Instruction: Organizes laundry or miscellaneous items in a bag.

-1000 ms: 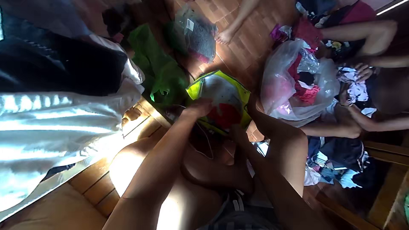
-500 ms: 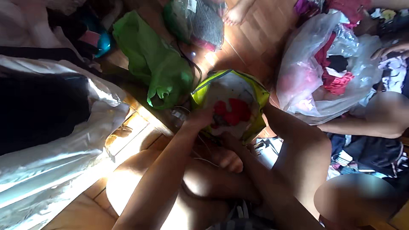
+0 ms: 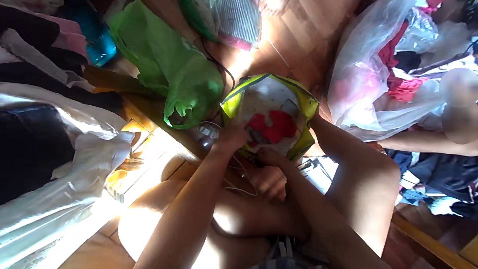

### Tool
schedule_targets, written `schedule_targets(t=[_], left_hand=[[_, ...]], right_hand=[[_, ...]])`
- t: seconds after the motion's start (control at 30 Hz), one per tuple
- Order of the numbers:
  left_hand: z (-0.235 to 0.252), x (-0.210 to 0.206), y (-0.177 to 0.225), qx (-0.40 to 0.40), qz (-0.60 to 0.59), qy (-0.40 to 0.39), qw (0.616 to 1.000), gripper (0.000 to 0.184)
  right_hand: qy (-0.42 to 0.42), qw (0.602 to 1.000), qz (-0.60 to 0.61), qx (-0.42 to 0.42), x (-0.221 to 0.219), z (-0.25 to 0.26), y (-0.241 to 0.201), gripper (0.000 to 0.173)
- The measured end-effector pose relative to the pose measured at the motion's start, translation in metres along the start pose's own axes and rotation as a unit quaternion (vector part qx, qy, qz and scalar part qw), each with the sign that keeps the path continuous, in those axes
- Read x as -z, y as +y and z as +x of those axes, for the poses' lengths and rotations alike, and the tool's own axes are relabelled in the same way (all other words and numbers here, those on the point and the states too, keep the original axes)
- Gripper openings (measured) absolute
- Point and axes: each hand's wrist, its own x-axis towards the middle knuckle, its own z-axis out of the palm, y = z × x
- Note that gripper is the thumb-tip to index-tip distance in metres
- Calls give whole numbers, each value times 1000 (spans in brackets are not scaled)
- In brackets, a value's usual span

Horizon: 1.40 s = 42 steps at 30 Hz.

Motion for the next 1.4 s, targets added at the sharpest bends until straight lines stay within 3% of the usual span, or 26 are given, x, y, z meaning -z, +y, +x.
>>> schedule_targets(t=[0.13,0.37,0.63,0.83,0.93,1.07,1.17,1.4], left_hand=[[0,0,3,11,6,-17,1000,46],[2,-6,0,-13,10,6,1000,43],[0,1,6,18,8,-64,998,47],[2,0,3,18,-4,-88,996,47],[2,0,3,20,-5,-103,995,48],[0,1,4,19,-6,-114,993,48],[-1,1,6,15,-6,-109,994,46],[-6,0,6,3,-14,-73,997,45]], right_hand=[[30,998,56,-25,15,6,-1,47],[98,981,162,-38,33,47,12,41],[128,965,-39,-225,38,66,35,59],[212,931,6,-296,50,79,60,61],[262,915,59,-300,61,81,70,54],[257,918,91,-287,69,80,71,46],[334,885,150,-286,62,78,73,41],[402,883,170,-171,40,49,53,36]])
